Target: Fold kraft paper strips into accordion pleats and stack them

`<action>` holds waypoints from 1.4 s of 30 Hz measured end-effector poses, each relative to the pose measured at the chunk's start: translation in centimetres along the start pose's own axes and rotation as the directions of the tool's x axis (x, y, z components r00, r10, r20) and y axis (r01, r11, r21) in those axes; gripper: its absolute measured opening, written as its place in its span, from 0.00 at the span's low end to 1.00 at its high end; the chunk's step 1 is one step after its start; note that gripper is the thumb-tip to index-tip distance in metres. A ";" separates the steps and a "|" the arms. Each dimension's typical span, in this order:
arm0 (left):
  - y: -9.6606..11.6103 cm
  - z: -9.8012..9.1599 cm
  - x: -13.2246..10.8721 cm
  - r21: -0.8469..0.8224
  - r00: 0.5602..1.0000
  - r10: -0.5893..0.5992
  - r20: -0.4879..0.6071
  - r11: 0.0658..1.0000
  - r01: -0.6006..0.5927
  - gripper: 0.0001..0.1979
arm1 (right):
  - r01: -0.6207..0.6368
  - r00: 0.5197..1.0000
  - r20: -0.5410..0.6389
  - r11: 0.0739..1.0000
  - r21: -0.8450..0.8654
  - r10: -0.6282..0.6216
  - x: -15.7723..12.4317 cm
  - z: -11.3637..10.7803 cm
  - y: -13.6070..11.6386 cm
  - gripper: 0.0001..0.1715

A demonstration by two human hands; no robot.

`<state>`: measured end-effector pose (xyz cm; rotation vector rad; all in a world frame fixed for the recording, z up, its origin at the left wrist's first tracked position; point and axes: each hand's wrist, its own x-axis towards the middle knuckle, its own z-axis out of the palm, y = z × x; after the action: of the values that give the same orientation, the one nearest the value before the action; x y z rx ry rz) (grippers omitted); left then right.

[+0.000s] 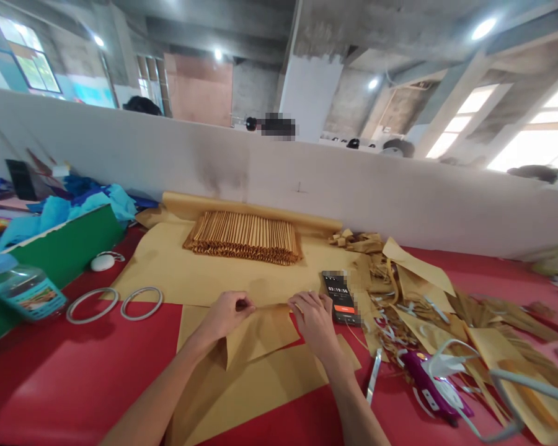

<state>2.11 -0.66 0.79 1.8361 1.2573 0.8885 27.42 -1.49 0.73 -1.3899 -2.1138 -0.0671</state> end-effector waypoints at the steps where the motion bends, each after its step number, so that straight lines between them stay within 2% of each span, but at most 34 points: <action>1: -0.1 0.1 0.0 -0.003 1.000 -0.004 -0.004 1.000 0.004 0.09 | 0.035 0.999 -0.007 0.999 -0.018 -0.035 0.0 0.2 -0.4 0.12; 3: -0.1 0.6 0.0 -0.020 1.000 -0.002 -0.004 1.000 0.002 0.08 | 0.111 0.993 -0.022 0.993 -0.031 -0.112 -0.1 0.5 -1.5 0.08; 7: -0.1 1.5 0.1 -0.048 0.999 0.026 0.023 0.999 -0.024 0.08 | 0.205 0.979 -0.005 0.978 0.049 -0.205 0.0 1.4 -3.4 0.09; 11: 0.0 1.4 0.1 -0.082 0.999 0.029 0.037 0.996 -0.025 0.11 | 0.161 0.986 0.029 0.982 0.100 -0.164 0.2 1.8 -3.7 0.13; 21: -0.7 1.2 0.7 -0.136 0.997 -0.036 0.068 0.990 0.045 0.15 | 0.052 0.997 0.059 0.997 0.062 -0.055 0.4 1.3 -3.4 0.10; 25: -0.5 0.9 0.6 -0.145 0.997 -0.036 0.067 0.988 0.045 0.13 | 0.044 0.997 0.068 0.998 0.036 -0.047 0.4 1.2 -3.3 0.12; 32: -0.6 0.8 0.5 -0.140 0.995 -0.103 0.019 0.985 0.105 0.10 | 0.050 0.997 0.058 0.999 0.010 -0.050 0.4 1.1 -3.1 0.13; 42: -0.6 0.2 0.5 -0.164 0.996 -0.081 -0.028 0.984 0.075 0.15 | 0.045 0.999 -0.004 0.999 0.024 -0.045 0.4 1.0 -2.5 0.14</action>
<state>2.15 -0.10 0.29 1.6393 1.2314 0.9539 24.73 -1.93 0.79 -1.3278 -2.1358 -0.0621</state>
